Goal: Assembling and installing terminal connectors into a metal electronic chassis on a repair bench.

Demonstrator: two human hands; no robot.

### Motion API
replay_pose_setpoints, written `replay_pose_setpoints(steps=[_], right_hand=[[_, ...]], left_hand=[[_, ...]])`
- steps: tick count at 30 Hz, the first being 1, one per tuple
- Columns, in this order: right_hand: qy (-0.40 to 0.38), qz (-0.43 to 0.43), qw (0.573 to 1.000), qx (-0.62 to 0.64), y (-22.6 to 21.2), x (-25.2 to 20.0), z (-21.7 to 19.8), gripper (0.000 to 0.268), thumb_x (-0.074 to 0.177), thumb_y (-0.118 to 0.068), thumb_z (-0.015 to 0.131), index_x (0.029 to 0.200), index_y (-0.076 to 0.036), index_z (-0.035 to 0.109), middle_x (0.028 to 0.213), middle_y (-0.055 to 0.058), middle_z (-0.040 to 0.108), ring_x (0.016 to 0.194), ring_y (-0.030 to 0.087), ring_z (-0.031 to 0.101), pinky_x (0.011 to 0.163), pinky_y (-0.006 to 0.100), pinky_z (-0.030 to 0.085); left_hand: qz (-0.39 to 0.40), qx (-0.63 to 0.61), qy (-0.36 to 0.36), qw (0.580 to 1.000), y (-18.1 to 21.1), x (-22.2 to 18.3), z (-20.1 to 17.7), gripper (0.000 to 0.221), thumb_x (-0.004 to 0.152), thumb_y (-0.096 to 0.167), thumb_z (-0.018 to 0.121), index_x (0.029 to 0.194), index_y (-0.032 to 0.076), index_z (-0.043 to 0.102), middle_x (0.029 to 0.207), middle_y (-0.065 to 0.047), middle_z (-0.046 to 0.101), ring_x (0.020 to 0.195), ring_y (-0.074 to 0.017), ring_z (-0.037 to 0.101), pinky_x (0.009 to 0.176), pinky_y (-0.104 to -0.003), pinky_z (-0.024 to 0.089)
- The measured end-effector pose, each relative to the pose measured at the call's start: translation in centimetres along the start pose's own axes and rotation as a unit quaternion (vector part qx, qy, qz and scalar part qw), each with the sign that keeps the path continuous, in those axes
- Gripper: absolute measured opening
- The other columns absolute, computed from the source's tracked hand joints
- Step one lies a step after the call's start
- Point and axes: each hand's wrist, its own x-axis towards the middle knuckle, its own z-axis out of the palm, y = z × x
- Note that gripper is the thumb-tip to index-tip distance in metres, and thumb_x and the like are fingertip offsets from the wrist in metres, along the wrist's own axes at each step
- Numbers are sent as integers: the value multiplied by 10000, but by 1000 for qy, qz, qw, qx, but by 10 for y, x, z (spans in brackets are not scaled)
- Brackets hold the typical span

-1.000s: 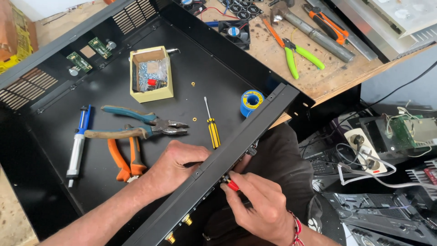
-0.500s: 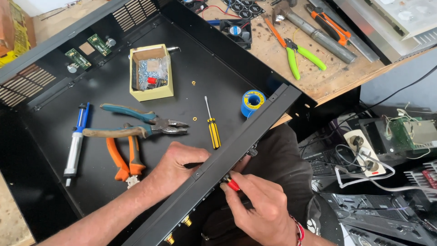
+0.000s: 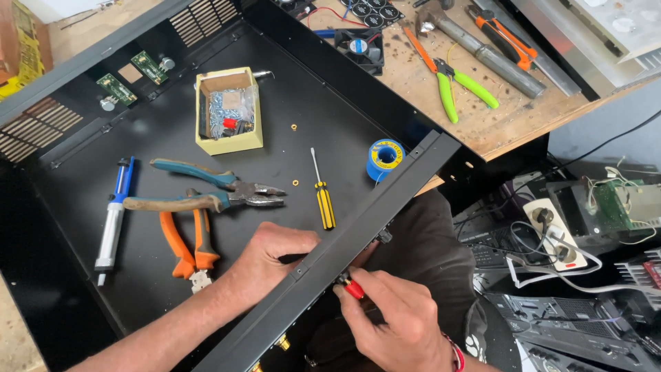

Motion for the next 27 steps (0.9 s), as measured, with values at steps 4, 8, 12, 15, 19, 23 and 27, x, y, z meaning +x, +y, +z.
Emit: replay_pose_setpoints(steps=[4, 8, 12, 15, 19, 23, 27], right_hand=[[26, 27, 999, -2, -5, 1, 3, 218, 816, -19, 797, 992, 41, 683, 641, 31, 628, 490, 112, 562, 500, 228, 542], [45, -11, 999, 12, -3, 3, 7, 156, 808, 65, 763, 947, 79, 694, 708, 105, 673, 522, 147, 578, 503, 226, 542], [20, 14, 1000, 11, -10, 15, 3, 108, 810, 52, 754, 905, 78, 711, 700, 97, 662, 527, 126, 584, 523, 200, 568], [-5, 49, 999, 2, -7, 6, 4, 125, 840, -7, 736, 962, 19, 736, 700, 56, 674, 529, 104, 616, 567, 192, 577], [7, 94, 995, -25, -6, -2, 11, 64, 828, -52, 731, 888, -41, 751, 677, 25, 687, 515, 92, 614, 546, 187, 543], [10, 79, 994, -77, 1, -8, 13, 90, 778, -51, 785, 864, -55, 757, 672, 9, 680, 519, 78, 623, 571, 181, 558], [-10, 195, 975, -103, -14, 2, 11, 133, 731, -125, 826, 853, -139, 774, 558, -19, 633, 435, 94, 530, 516, 203, 514]], left_hand=[[5, -54, 3, 999, -7, -3, 5, 294, 988, 265, 645, 853, 11, 708, 755, -20, 654, 693, -89, 599, 605, -252, 500], [12, -88, 9, 996, -10, -4, 8, 367, 985, 322, 636, 839, -11, 686, 749, -30, 600, 682, -123, 555, 602, -277, 471], [-8, -110, 25, 994, -14, -7, 12, 421, 971, 371, 640, 828, -22, 690, 796, -68, 640, 710, -140, 605, 625, -281, 496], [-4, -93, 25, 995, -14, -7, 12, 394, 989, 342, 618, 831, -11, 697, 800, -87, 670, 712, -150, 639, 622, -277, 515], [-16, -74, 17, 997, -5, -4, 7, 305, 1023, 215, 604, 807, 15, 685, 806, -78, 678, 715, -152, 657, 626, -272, 519], [-15, -99, 6, 995, -6, -4, 6, 304, 1029, 230, 589, 844, 15, 700, 844, -96, 700, 758, -184, 683, 665, -289, 546], [-60, -145, -17, 987, -16, -11, 6, 204, 1029, 174, 616, 949, 45, 753, 967, -89, 694, 851, -179, 705, 745, -279, 557]])
